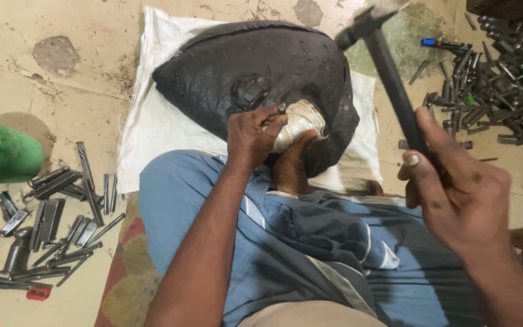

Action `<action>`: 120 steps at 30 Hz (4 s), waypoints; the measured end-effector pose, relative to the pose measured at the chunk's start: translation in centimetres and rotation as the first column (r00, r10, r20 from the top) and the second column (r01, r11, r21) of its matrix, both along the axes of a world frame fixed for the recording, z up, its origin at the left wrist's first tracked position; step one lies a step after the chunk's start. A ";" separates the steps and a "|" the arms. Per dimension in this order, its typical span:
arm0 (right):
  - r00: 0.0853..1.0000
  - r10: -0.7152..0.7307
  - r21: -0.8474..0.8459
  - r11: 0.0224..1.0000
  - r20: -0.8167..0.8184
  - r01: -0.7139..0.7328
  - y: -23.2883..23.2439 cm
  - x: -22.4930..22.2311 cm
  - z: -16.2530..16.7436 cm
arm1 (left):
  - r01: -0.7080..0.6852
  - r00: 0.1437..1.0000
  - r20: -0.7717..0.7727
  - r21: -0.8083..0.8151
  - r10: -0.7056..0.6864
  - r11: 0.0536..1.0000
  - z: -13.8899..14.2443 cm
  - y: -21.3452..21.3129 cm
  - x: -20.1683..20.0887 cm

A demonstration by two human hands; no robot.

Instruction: The person sits on the floor and uses a hammer and chisel to carve a decorative pattern into a silver-colored metal object. They repeatedly strike the chisel to create texture on the object's surface.

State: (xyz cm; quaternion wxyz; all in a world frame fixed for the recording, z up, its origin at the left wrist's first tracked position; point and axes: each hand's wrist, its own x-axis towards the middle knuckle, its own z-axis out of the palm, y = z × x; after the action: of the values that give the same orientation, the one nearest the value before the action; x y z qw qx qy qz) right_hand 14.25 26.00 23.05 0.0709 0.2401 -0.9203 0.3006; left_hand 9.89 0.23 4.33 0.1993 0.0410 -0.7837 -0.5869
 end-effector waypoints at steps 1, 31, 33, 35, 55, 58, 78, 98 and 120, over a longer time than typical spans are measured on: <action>0.998 0.052 -0.028 0.998 -0.028 -0.053 0.1 -0.1 0.2 | -0.005 1.000 -0.022 0.013 0.005 1.000 0.0 0.1 0.1; 0.999 -0.028 -0.019 0.999 0.041 0.029 0.1 -0.4 0.6 | 0.018 0.999 -0.035 0.044 -0.017 0.999 0.5 0.2 0.3; 1.000 0.012 -0.097 0.995 -0.007 -0.012 0.4 -0.6 0.5 | 0.006 1.000 0.016 -0.017 -0.006 1.000 0.6 0.2 0.4; 0.977 0.139 -0.229 0.958 -0.164 -0.175 0.6 -1.2 -0.3 | -0.001 1.000 0.027 -0.048 0.003 0.999 0.5 0.3 0.5; 0.995 -0.070 0.170 0.984 0.066 0.058 -1.8 -1.1 1.6 | -0.004 1.000 0.030 0.110 0.000 0.994 0.2 0.2 0.1; 1.000 0.000 0.139 0.990 0.001 0.000 -1.8 -1.2 2.0 | 0.037 0.999 -0.023 0.210 -0.032 0.977 0.4 0.2 0.0; 0.939 -0.264 0.077 0.964 0.219 0.253 -1.5 -2.5 -0.7 | -0.132 0.990 0.109 0.458 0.092 0.879 -2.0 1.0 -0.6; 0.799 -0.036 -0.460 0.801 0.600 0.382 -1.4 -10.0 -18.5 | 0.005 1.000 0.012 0.332 -0.010 0.943 -0.7 1.7 1.9; 0.859 -0.264 0.076 0.963 0.438 0.257 -0.1 -1.5 -1.6 | 0.016 1.000 -0.021 -0.001 -0.016 1.000 -0.3 0.7 0.8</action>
State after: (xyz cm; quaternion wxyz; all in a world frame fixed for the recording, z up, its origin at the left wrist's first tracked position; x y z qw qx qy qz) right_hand 12.70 25.90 21.44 -0.1028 0.0392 -0.9382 0.3283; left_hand 10.73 0.95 4.05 0.2029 0.0284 -0.7822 -0.5884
